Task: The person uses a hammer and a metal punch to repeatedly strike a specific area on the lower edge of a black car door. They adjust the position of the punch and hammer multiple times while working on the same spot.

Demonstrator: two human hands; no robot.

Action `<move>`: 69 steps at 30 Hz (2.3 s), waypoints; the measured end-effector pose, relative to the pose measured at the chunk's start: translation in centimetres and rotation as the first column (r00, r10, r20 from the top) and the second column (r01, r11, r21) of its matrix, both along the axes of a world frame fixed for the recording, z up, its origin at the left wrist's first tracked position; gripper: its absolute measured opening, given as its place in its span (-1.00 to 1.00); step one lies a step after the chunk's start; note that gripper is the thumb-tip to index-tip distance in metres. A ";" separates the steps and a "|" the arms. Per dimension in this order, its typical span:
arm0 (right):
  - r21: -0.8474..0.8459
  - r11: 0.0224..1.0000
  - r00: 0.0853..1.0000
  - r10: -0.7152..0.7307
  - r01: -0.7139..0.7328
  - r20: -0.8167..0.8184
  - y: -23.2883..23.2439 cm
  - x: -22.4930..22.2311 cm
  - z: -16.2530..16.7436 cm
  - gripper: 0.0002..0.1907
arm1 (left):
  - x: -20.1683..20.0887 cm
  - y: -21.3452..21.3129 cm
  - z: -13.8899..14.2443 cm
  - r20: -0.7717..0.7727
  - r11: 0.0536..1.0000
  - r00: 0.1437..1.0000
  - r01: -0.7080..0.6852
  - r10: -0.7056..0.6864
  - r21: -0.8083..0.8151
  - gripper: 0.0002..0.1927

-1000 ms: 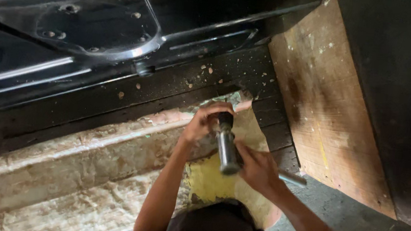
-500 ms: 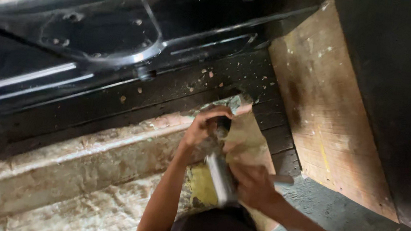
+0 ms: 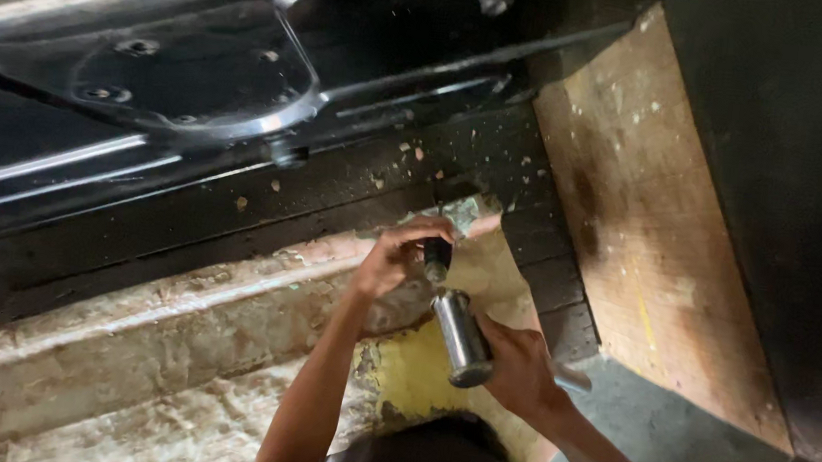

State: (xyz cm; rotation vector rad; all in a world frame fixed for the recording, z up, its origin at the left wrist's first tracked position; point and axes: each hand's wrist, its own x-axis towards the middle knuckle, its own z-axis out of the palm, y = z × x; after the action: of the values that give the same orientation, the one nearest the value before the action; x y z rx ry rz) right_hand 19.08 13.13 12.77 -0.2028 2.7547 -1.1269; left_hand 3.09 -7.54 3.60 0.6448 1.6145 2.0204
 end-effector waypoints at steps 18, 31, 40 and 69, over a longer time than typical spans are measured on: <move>0.067 0.983 0.962 0.181 -0.171 -0.203 -0.9 -1.0 0.1 -0.48 | 0.0 -0.3 0.2 -0.122 1.000 0.992 0.015 -0.012 0.024 -0.31; 0.260 0.960 0.985 0.137 -0.105 -0.107 -1.6 -1.3 -1.2 -0.37 | 0.5 -0.2 -1.2 -0.054 0.998 0.998 0.018 -0.015 0.059 -0.32; 0.061 0.998 0.988 -0.013 0.022 -0.153 -0.7 0.2 -0.4 -0.32 | -0.6 -0.6 -0.2 -0.147 0.999 0.988 -0.036 0.036 0.003 -0.38; 0.119 0.971 0.896 0.236 -0.205 -0.378 -1.3 1.0 0.7 -0.60 | -0.3 1.1 -0.3 -0.282 0.998 0.958 -0.058 0.055 -0.002 -0.38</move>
State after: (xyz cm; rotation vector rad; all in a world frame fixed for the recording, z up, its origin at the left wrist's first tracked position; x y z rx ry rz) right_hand 20.07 11.82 13.52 -0.7909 3.0001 -1.0092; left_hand 2.81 -6.39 3.25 0.9279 1.8209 2.0316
